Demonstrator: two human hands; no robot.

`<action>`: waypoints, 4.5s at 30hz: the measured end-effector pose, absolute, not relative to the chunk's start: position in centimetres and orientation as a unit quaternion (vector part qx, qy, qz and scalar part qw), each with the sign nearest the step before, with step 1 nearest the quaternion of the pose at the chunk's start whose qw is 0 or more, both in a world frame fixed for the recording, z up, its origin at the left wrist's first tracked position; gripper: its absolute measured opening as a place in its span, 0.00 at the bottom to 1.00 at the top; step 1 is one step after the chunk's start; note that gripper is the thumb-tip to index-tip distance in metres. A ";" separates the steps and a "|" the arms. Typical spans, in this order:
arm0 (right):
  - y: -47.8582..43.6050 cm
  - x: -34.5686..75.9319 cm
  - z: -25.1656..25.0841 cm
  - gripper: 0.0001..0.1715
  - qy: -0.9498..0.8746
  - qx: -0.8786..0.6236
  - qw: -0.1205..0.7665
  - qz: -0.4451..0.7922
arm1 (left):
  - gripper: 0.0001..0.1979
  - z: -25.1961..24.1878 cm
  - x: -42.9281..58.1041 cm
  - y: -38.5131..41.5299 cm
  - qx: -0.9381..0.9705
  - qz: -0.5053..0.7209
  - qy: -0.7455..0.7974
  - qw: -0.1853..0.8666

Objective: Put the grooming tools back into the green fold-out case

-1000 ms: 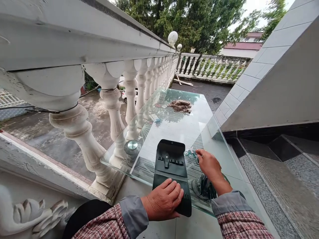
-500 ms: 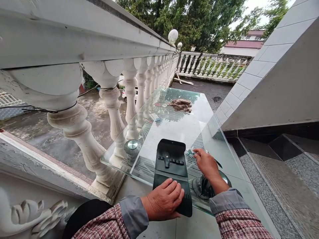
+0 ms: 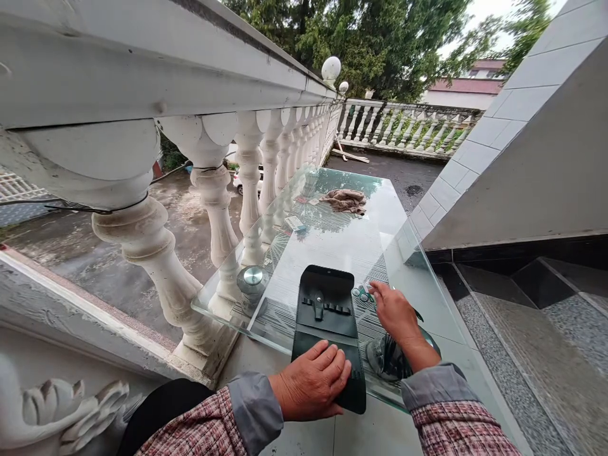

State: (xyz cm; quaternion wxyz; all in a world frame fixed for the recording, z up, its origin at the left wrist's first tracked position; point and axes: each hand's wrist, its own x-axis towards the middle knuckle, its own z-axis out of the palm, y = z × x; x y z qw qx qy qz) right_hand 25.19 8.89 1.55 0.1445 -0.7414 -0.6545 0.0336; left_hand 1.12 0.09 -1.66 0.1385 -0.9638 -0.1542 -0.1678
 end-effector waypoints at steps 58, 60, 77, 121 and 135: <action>8.6 25.5 1.4 0.23 -0.659 -0.744 0.096 0.041 | 0.31 -1.3 1.2 0.0 -0.970 -0.146 -0.150 0.122; 8.6 25.6 1.6 0.24 -0.640 -0.761 0.095 0.036 | 0.30 -1.3 1.2 0.0 -0.970 -0.145 -0.150 0.122; 8.6 25.4 1.6 0.20 -0.679 -0.715 0.149 0.072 | 0.30 -1.5 1.1 0.0 -0.969 -0.152 -0.147 0.130; 7.3 27.5 -0.3 0.18 -0.750 -0.622 0.223 0.013 | 0.31 -1.5 1.3 0.1 -0.969 -0.155 -0.142 0.129; 6.6 33.2 0.3 0.22 -0.559 -0.812 0.167 -0.020 | 0.31 -1.8 1.7 0.1 -0.968 -0.158 -0.149 0.125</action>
